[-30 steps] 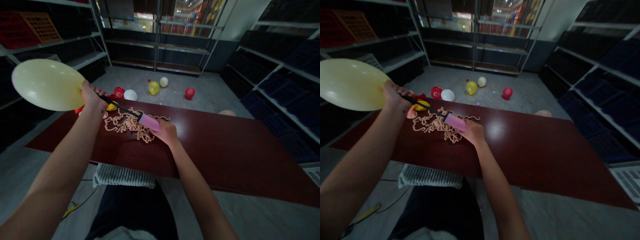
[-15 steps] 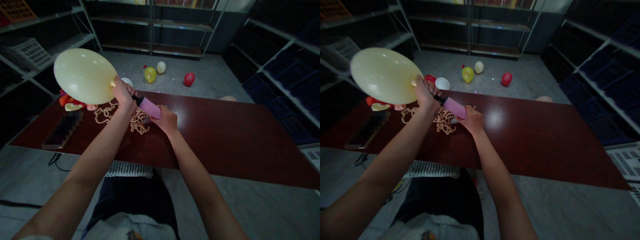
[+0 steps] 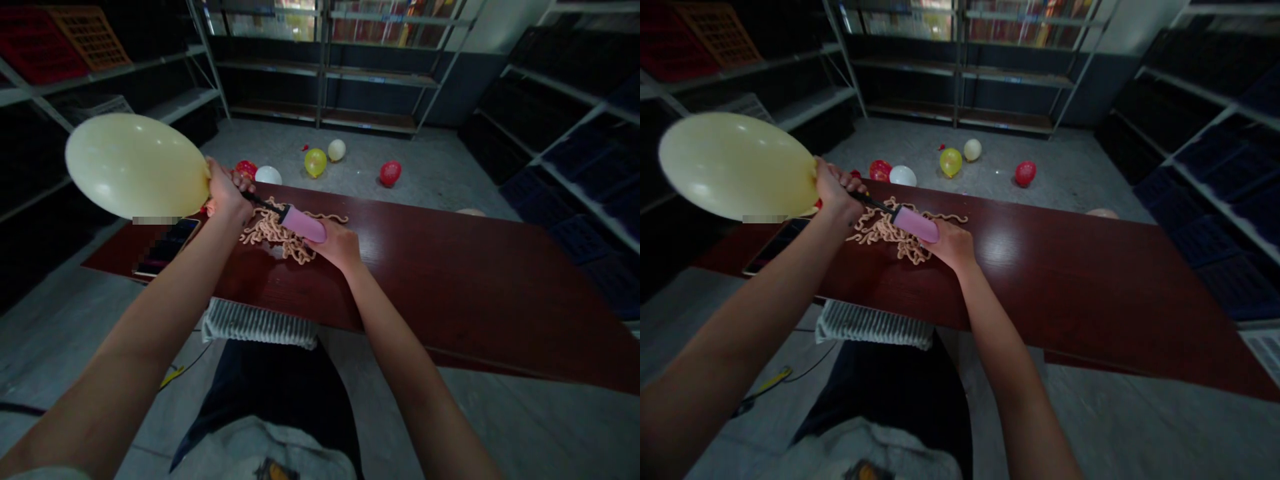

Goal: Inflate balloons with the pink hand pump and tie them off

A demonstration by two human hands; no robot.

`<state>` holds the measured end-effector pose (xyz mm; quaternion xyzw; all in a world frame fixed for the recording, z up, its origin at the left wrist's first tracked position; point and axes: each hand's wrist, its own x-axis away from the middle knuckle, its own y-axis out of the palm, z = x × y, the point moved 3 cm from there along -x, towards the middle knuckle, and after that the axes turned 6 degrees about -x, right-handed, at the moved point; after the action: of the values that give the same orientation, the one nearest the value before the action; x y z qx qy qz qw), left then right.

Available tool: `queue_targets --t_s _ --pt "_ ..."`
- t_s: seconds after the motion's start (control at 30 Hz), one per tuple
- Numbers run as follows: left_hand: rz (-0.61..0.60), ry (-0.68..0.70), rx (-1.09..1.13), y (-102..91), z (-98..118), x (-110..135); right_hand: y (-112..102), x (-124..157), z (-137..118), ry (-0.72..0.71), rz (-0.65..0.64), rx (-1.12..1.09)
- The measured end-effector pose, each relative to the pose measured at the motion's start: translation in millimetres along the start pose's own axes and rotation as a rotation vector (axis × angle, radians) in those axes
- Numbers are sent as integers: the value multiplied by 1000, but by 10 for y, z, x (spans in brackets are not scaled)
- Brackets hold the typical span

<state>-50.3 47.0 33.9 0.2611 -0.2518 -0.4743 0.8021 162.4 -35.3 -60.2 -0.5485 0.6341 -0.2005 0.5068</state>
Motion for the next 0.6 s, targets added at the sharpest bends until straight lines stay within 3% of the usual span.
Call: queue_targets --t_s 0.3,0.47,0.6 --pt "127 17 -15 -155 502 -275 -4 15 -34 -52 21 8" --pt "106 49 -63 -1 629 -272 7 16 -26 -47 47 -38" --pt "68 94 -103 194 558 -220 3 18 26 3 83 -51"
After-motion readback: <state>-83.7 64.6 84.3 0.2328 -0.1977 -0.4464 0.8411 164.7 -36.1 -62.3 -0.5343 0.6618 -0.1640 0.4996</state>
